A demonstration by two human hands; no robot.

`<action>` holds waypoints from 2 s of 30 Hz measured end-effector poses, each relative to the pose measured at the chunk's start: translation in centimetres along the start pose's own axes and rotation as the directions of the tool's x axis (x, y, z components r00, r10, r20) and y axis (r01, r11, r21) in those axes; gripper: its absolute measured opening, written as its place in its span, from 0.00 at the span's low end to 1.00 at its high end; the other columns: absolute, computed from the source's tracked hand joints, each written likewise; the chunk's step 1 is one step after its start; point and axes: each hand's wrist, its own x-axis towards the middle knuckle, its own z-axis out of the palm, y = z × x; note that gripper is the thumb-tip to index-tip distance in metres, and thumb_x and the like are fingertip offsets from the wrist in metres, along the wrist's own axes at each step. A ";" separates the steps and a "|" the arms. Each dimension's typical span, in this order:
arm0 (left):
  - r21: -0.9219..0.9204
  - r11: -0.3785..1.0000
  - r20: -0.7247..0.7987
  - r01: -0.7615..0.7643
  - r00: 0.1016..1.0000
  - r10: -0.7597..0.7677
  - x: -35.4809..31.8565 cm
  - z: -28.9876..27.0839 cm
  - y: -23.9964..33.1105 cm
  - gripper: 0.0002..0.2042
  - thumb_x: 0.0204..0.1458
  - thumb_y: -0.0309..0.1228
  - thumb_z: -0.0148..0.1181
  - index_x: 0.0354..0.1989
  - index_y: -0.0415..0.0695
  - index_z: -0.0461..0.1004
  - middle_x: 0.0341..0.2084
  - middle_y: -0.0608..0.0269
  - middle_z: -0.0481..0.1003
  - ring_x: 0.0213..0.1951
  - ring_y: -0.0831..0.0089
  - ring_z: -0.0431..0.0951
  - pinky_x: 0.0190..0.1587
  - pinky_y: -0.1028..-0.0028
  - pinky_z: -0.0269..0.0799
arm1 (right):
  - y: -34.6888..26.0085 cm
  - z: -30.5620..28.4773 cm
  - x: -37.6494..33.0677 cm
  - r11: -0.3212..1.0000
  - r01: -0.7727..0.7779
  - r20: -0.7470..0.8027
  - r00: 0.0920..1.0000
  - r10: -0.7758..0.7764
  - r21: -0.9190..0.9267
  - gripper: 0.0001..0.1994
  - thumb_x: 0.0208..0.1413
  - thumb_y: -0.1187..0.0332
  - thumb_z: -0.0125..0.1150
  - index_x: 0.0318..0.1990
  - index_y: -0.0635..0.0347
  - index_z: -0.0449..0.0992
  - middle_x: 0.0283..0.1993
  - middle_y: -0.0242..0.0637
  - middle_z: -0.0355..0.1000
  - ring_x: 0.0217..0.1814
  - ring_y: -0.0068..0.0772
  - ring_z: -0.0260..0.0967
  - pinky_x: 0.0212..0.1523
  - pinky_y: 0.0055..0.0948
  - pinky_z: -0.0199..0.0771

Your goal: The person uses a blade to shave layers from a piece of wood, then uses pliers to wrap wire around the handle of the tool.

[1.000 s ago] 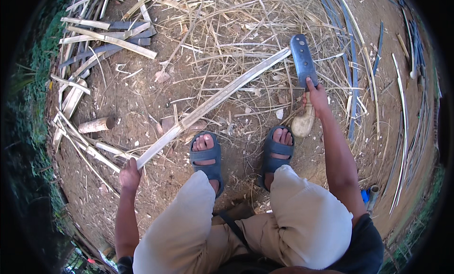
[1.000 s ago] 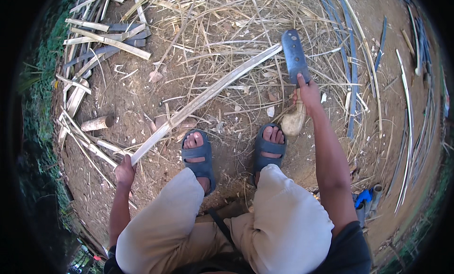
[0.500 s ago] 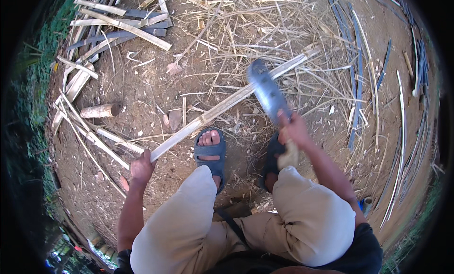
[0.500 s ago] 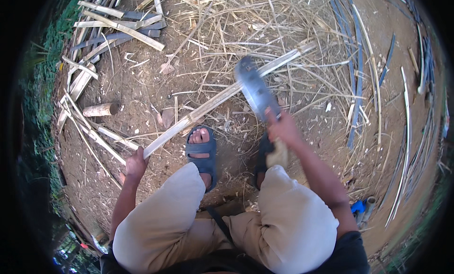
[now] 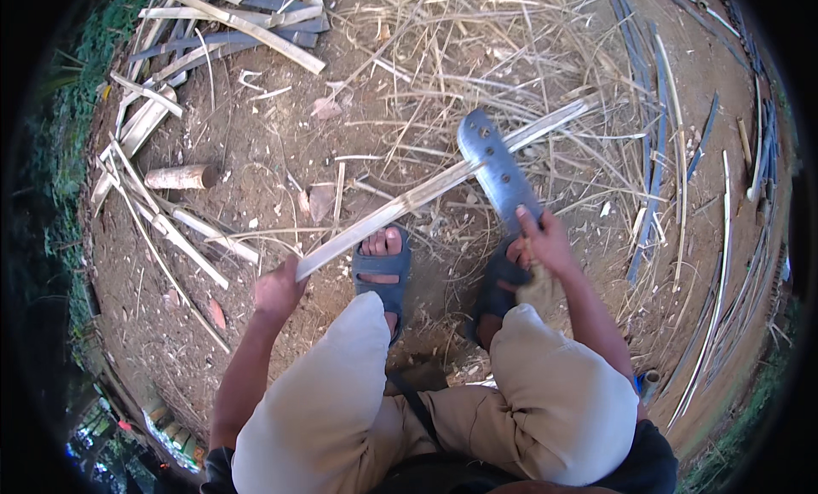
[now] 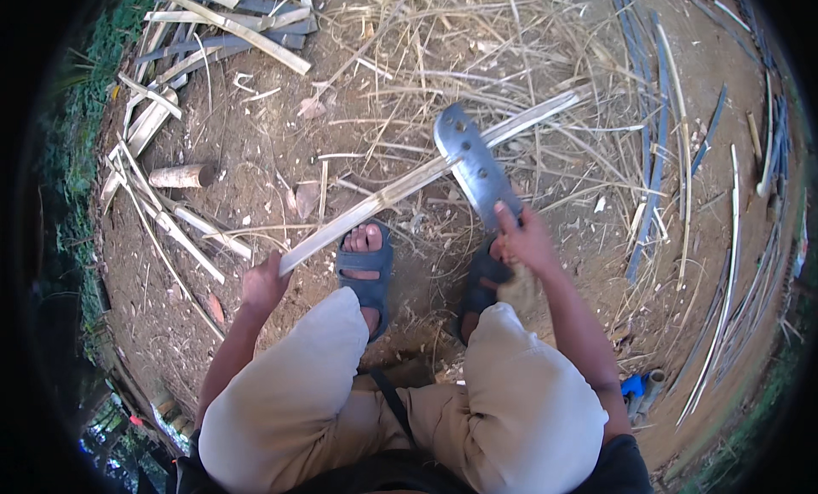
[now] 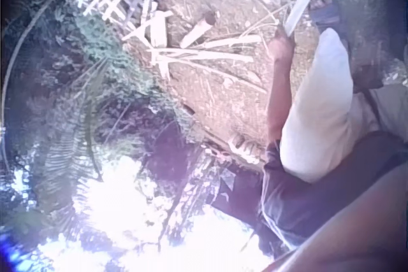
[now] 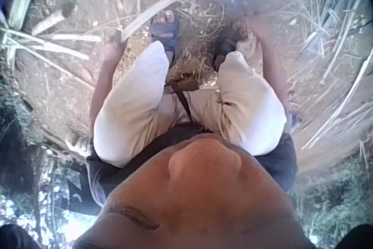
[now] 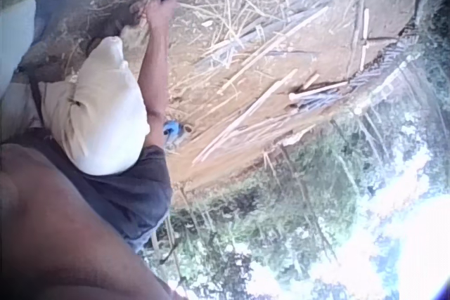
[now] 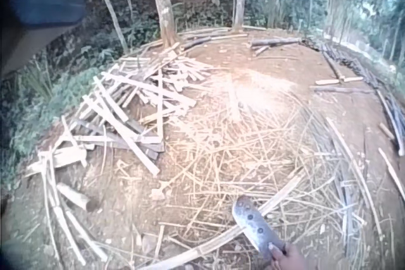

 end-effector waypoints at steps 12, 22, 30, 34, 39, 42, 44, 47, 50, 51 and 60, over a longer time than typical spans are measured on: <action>-0.023 1.000 -0.012 -0.011 1.000 0.011 5.3 -2.3 6.7 0.17 0.52 0.36 0.67 0.39 0.43 0.64 0.19 0.50 0.77 0.24 0.50 0.81 0.27 0.55 0.77 | -1.0 0.6 2.1 0.980 0.015 -0.122 0.992 0.009 0.200 0.20 0.63 0.50 0.58 0.40 0.60 0.68 0.19 0.32 0.67 0.14 0.25 0.65 0.14 0.30 0.67; -0.007 1.000 -0.017 -0.010 1.000 0.010 5.3 -3.4 8.4 0.16 0.52 0.38 0.66 0.39 0.42 0.67 0.19 0.52 0.77 0.24 0.53 0.82 0.25 0.58 0.78 | -1.4 0.8 0.3 0.971 -0.008 -0.110 0.993 0.035 0.239 0.20 0.65 0.52 0.55 0.43 0.64 0.68 0.18 0.33 0.67 0.13 0.26 0.64 0.14 0.28 0.66; -0.053 0.998 0.005 0.029 1.000 -0.029 5.2 -4.1 7.9 0.13 0.52 0.35 0.65 0.38 0.43 0.68 0.20 0.49 0.77 0.23 0.50 0.81 0.27 0.57 0.78 | -1.6 2.5 -0.3 0.971 -0.008 -0.077 0.997 0.027 0.237 0.21 0.64 0.52 0.57 0.49 0.63 0.66 0.17 0.33 0.66 0.13 0.26 0.65 0.14 0.29 0.68; 0.050 0.998 0.062 0.033 0.997 -0.036 5.5 -3.9 7.4 0.16 0.52 0.37 0.65 0.42 0.42 0.68 0.21 0.49 0.78 0.24 0.52 0.82 0.25 0.59 0.79 | -3.0 2.2 0.8 0.924 -0.119 -0.081 0.984 0.159 0.364 0.20 0.64 0.52 0.58 0.45 0.61 0.67 0.19 0.33 0.67 0.15 0.26 0.66 0.14 0.29 0.69; 0.031 0.999 0.120 0.033 0.992 -0.036 5.5 -4.5 7.8 0.17 0.52 0.38 0.65 0.43 0.42 0.68 0.21 0.49 0.78 0.24 0.53 0.83 0.26 0.60 0.80 | -0.6 4.0 -0.3 0.978 -0.011 0.007 1.000 0.010 0.210 0.21 0.63 0.49 0.58 0.38 0.62 0.67 0.20 0.34 0.69 0.15 0.26 0.66 0.15 0.29 0.68; 0.000 0.996 0.095 0.086 0.992 -0.086 5.5 -5.0 8.0 0.14 0.52 0.35 0.65 0.38 0.41 0.68 0.21 0.49 0.77 0.26 0.50 0.82 0.29 0.57 0.79 | -2.4 2.0 0.5 0.966 -0.065 -0.047 0.996 0.080 0.252 0.21 0.65 0.52 0.57 0.41 0.65 0.68 0.20 0.34 0.69 0.15 0.25 0.66 0.16 0.28 0.68; 0.009 0.996 0.104 0.087 0.991 -0.088 5.5 -4.6 8.1 0.14 0.52 0.35 0.64 0.40 0.41 0.68 0.21 0.48 0.78 0.26 0.49 0.82 0.30 0.55 0.79 | -3.3 2.6 0.8 0.923 -0.064 -0.124 0.985 0.119 0.380 0.19 0.65 0.54 0.57 0.43 0.66 0.68 0.20 0.33 0.68 0.15 0.24 0.65 0.16 0.28 0.68; -0.036 0.995 0.125 0.089 0.989 -0.084 5.0 -4.5 7.4 0.13 0.53 0.33 0.63 0.40 0.40 0.68 0.21 0.47 0.77 0.26 0.48 0.81 0.30 0.55 0.78 | -1.6 6.4 -1.3 0.992 0.064 0.035 0.997 -0.068 0.106 0.18 0.65 0.55 0.57 0.42 0.65 0.68 0.19 0.33 0.67 0.14 0.25 0.65 0.16 0.28 0.68; -0.046 0.993 0.111 0.108 0.988 -0.103 5.8 -5.0 8.3 0.12 0.54 0.32 0.61 0.40 0.39 0.69 0.20 0.46 0.77 0.27 0.47 0.81 0.30 0.54 0.78 | -2.4 5.1 -0.5 0.983 0.016 0.015 1.000 -0.019 0.184 0.18 0.65 0.55 0.56 0.44 0.65 0.67 0.19 0.33 0.67 0.14 0.25 0.66 0.15 0.27 0.67; -0.044 0.989 0.124 0.141 0.983 -0.135 5.8 -5.2 8.6 0.12 0.54 0.33 0.61 0.40 0.39 0.69 0.20 0.45 0.77 0.27 0.47 0.81 0.31 0.54 0.78 | -2.6 4.6 -0.4 0.979 -0.006 -0.005 1.000 0.007 0.202 0.18 0.65 0.55 0.56 0.44 0.65 0.67 0.20 0.33 0.67 0.14 0.24 0.66 0.14 0.27 0.67; 0.029 0.995 0.155 0.092 0.983 -0.096 5.1 -4.4 8.1 0.12 0.54 0.34 0.60 0.41 0.40 0.70 0.20 0.45 0.77 0.25 0.47 0.81 0.29 0.54 0.78 | -2.7 5.4 -1.4 0.987 -0.030 0.035 0.999 0.024 0.161 0.18 0.66 0.55 0.55 0.43 0.64 0.68 0.18 0.32 0.67 0.14 0.24 0.65 0.15 0.28 0.68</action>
